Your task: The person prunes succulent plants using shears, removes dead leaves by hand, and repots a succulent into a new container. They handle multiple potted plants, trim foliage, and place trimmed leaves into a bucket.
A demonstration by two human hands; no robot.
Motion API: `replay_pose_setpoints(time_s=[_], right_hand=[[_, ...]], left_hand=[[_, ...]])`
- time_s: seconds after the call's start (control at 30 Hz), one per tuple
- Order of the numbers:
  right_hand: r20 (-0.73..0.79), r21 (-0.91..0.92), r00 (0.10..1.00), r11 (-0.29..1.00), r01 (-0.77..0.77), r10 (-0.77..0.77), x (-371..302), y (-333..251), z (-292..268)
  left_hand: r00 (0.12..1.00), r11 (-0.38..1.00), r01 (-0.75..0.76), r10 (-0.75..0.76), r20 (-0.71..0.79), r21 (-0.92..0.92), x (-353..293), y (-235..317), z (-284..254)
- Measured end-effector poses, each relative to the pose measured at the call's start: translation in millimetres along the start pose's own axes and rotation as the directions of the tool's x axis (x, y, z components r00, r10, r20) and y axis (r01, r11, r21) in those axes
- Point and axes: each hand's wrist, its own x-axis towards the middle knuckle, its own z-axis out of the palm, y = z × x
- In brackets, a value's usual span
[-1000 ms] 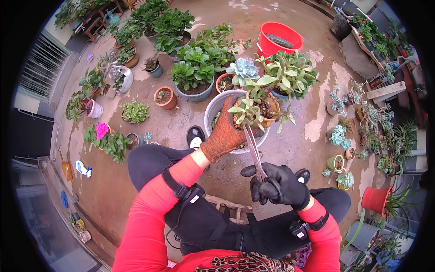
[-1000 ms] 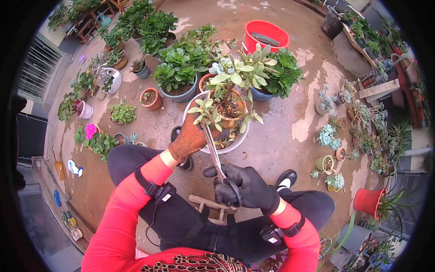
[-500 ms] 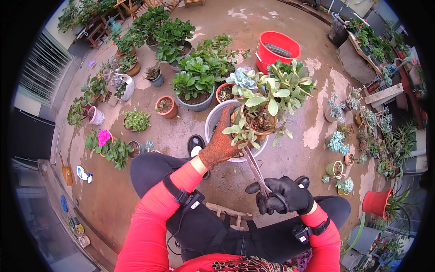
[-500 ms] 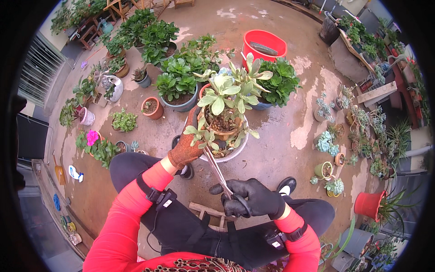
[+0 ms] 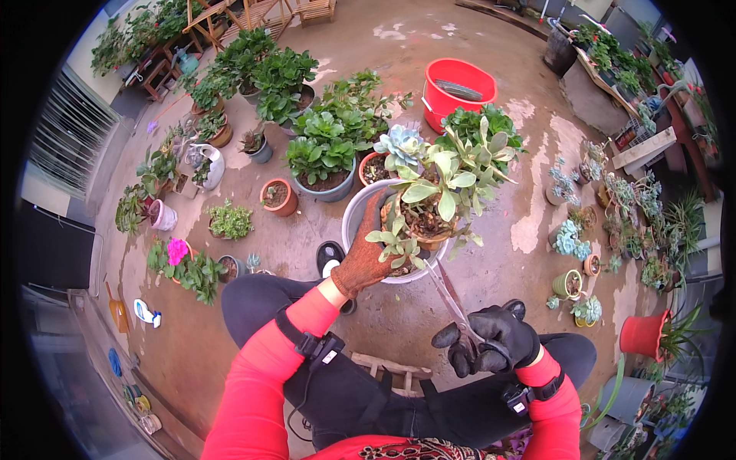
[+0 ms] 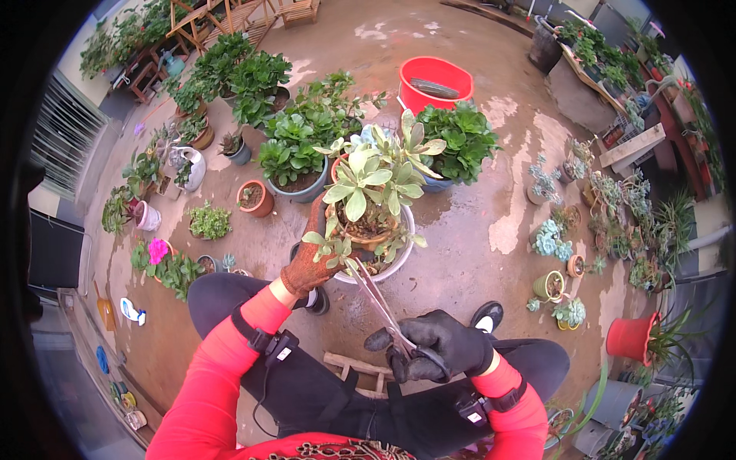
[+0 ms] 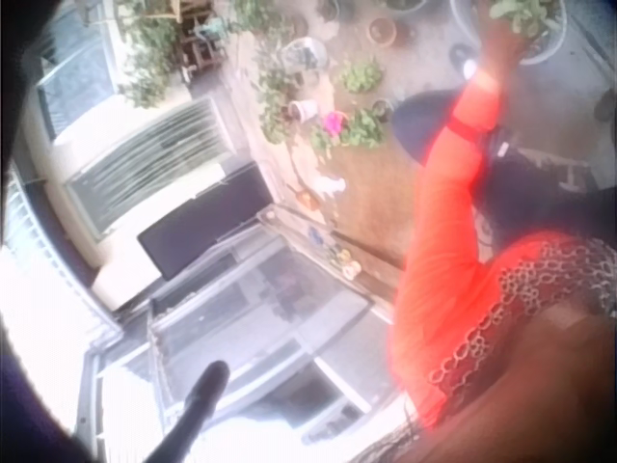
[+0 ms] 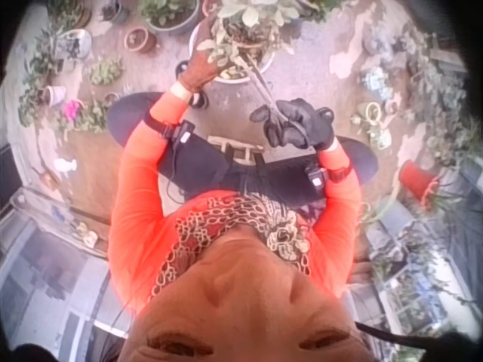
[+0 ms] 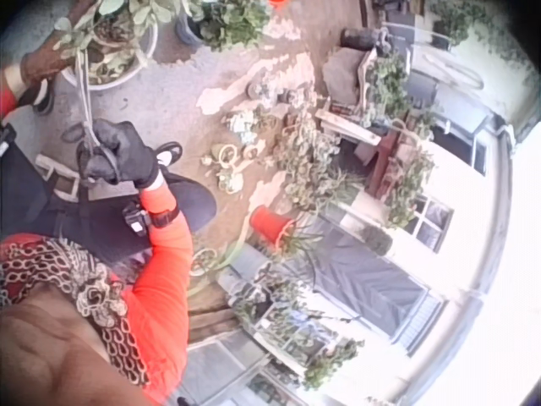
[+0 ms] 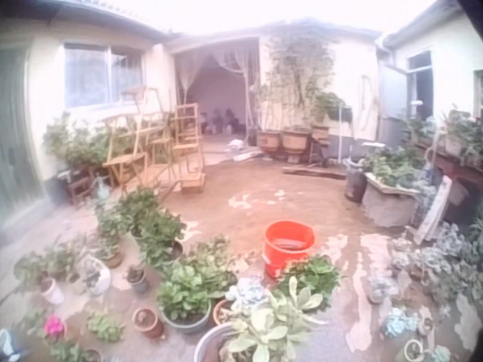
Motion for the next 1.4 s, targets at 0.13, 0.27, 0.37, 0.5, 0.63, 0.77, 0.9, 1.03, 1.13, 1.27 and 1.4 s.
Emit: replay_pose_setpoints(time_s=[0.13,0.27,0.37,0.5,0.63,0.77,0.9,1.03,1.13,1.27,1.4], right_hand=[[-0.159,0.107,0.987,0.994,-0.001,0.018,-2.5,-0.2,2.8],[-0.230,0.145,0.972,0.989,-0.015,0.049,-2.8,-1.0,2.9],[-0.216,0.080,0.976,0.997,-0.004,0.022,-3.1,-0.9,2.7],[-0.200,0.069,0.980,0.997,0.030,-0.016,-3.6,1.3,2.0],[-0.237,0.061,0.971,0.997,0.040,-0.024,-4.4,4.1,0.0],[-0.277,0.074,0.961,0.996,0.053,-0.031,-4.0,5.6,-0.7],[-0.289,0.045,0.957,0.999,0.022,-0.008,-2.4,2.3,-0.2],[-0.306,0.040,0.952,0.999,0.033,-0.019,-0.1,-2.2,0.4],[-0.324,0.009,0.946,1.000,0.028,-0.023,1.4,-1.9,0.7],[-0.300,0.057,0.954,0.998,0.020,-0.001,4.2,2.7,2.9],[-0.308,0.018,0.951,1.000,-0.014,0.019,5.0,1.4,4.1]], left_hand=[[0.999,0.990,-0.042,0.042,0.006,0.133,1.0,7.0,-0.4],[0.998,0.989,-0.062,0.059,0.026,0.136,2.8,10.1,-2.3],[0.999,0.997,-0.048,0.046,0.029,0.065,2.5,8.0,-1.6],[1.000,0.995,-0.001,0.003,0.022,-0.098,-0.6,3.1,-0.2],[0.957,0.937,0.288,-0.275,0.090,-0.196,-1.7,2.0,-7.1],[0.928,0.734,0.360,-0.346,0.139,-0.575,-2.4,6.7,-7.6],[0.950,0.585,0.289,-0.271,0.153,-0.758,-3.9,10.3,-5.2],[0.924,0.477,0.344,-0.323,0.202,-0.809,-2.0,3.0,-8.4],[0.926,0.512,0.361,-0.297,0.234,-0.779,-4.0,-5.6,-10.4],[0.905,0.434,0.418,-0.280,0.321,-0.798,-10.4,-11.5,-11.9],[0.912,0.511,0.408,-0.264,0.314,-0.756,-11.3,-12.2,-16.1]])
